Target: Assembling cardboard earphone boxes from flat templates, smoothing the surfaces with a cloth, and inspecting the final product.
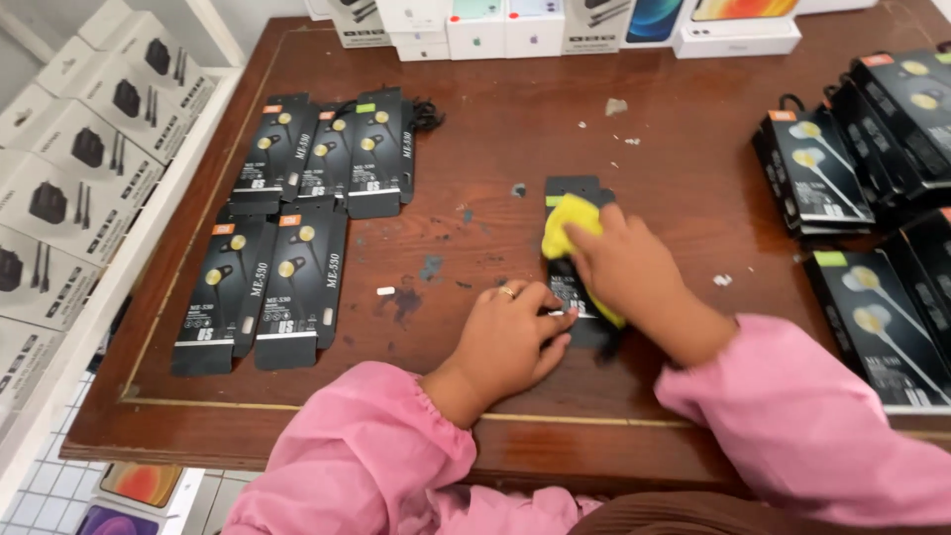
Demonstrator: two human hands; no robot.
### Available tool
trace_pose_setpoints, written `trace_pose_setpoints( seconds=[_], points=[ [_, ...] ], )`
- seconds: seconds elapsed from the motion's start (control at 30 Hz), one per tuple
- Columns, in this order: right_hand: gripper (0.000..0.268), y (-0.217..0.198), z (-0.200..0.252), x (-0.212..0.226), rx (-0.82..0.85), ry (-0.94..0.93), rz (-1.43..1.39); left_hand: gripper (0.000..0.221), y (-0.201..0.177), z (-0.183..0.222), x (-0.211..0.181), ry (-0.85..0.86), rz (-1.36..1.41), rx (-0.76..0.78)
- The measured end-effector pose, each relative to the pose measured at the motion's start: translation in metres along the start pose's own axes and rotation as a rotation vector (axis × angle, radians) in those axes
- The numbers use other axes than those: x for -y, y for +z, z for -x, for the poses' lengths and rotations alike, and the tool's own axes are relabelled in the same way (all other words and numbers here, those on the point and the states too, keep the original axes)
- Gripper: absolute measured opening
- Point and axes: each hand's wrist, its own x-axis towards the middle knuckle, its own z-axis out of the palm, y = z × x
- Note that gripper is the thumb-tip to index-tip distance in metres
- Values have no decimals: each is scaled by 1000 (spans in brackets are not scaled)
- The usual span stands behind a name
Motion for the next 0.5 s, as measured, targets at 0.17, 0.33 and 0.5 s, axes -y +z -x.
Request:
trace_pose_setpoints(
  seconds=[0.17,0.33,0.5],
  points=[
    [44,-38,72,6,94,-29,-59,25,3,0,0,7,-36,6],
    [46,-70,114,-17,248,43,-177,26,2,1,0,-7,-7,1],
    [47,-89,122,-49,471,366,175,25,-2,1,3,-70,129,-43]
  ],
)
